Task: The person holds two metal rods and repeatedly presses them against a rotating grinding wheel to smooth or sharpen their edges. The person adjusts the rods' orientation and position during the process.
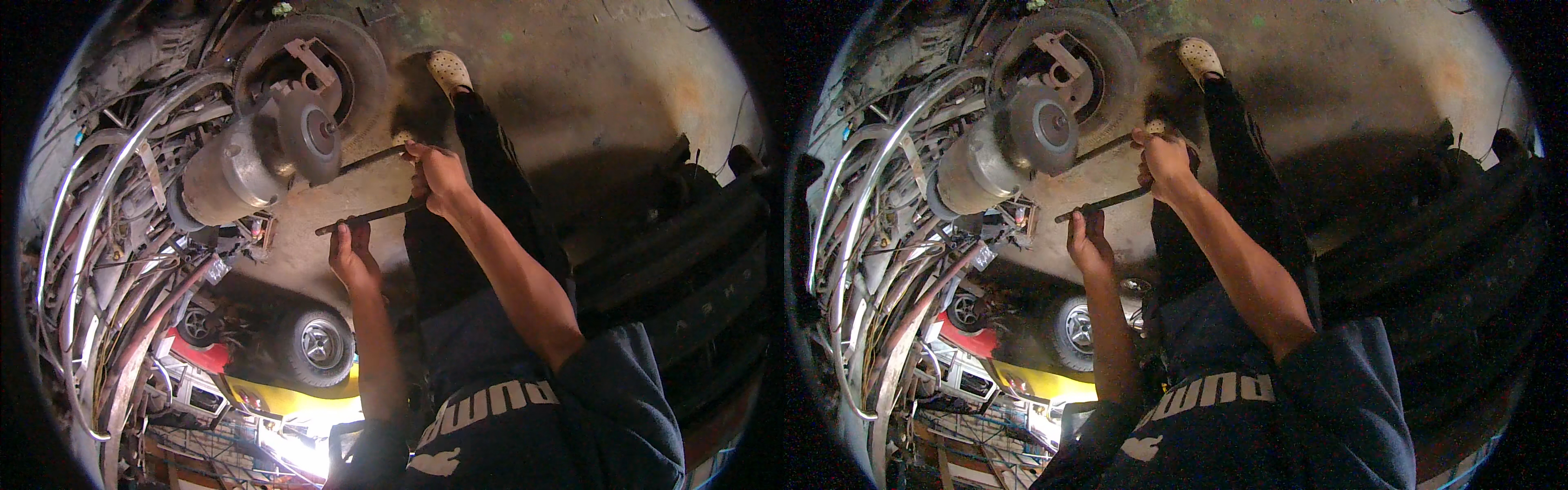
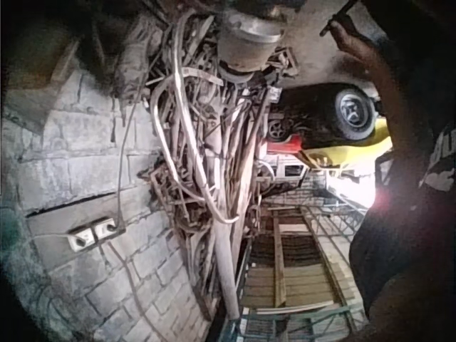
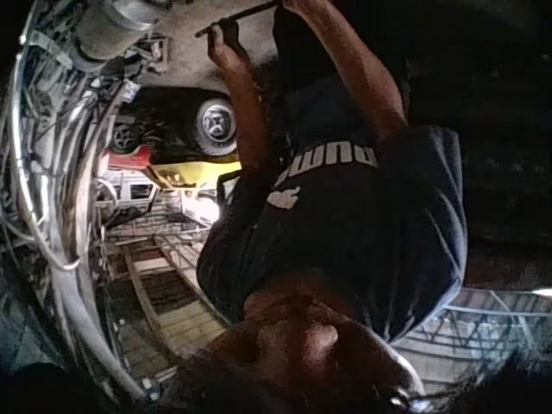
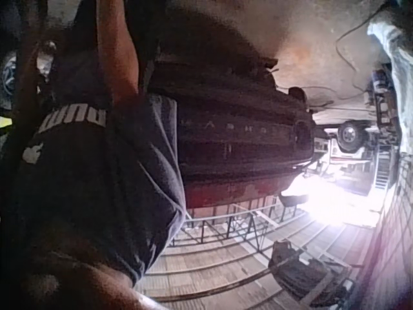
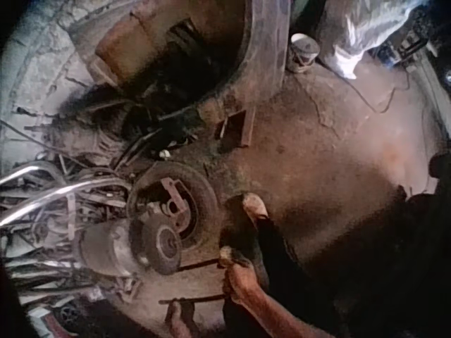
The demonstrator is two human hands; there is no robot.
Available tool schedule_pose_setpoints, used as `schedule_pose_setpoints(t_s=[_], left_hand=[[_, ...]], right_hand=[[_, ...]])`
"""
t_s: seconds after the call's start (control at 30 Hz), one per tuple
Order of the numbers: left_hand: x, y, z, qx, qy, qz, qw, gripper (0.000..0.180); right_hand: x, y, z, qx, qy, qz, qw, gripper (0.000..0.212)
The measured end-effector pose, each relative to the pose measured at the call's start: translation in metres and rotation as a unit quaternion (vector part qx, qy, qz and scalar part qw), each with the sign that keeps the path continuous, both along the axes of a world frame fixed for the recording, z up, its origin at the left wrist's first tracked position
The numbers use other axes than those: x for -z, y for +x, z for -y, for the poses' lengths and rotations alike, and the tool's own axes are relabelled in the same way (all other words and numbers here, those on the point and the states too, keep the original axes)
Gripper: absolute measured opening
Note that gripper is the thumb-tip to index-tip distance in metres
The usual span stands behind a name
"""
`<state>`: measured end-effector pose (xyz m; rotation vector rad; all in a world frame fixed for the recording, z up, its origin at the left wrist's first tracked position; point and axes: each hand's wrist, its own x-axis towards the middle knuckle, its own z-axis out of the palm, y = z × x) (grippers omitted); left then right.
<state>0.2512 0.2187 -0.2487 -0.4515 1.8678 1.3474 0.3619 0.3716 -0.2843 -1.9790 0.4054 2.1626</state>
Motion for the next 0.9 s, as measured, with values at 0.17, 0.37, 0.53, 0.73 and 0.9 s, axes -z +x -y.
schedule_pose_setpoints(t_s=[0.17, 0.37, 0.53, 0.73, 0.9], left_hand=[[0.004, -0.004, -0.003, -0.013, -0.006, -0.008, 1.000, 0.026], [0.005, -0.007, 0.000, -0.009, 0.004, -0.003, 1.000, 0.027], [0.006, -0.009, 0.000, -0.005, -0.003, -0.004, 1.000, 0.026], [0.005, -0.008, 0.002, -0.004, -0.025, 0.003, 1.000, 0.028], [0.005, -0.008, 0.008, -0.006, -0.021, 0.009, 1.000, 0.030]], right_hand=[[0.006, -0.004, 0.002, 0.007, -0.007, -0.005, 1.000, 0.018], [0.006, -0.005, 0.003, 0.007, -0.004, 0.000, 1.000, 0.017], [0.003, -0.005, 0.001, 0.016, -0.018, 0.007, 1.000, 0.017], [0.000, -0.003, 0.007, 0.007, 0.010, 0.012, 1.000, 0.019], [-0.001, 0.003, 0.015, 0.011, 0.023, -0.020, 0.999, 0.020]])
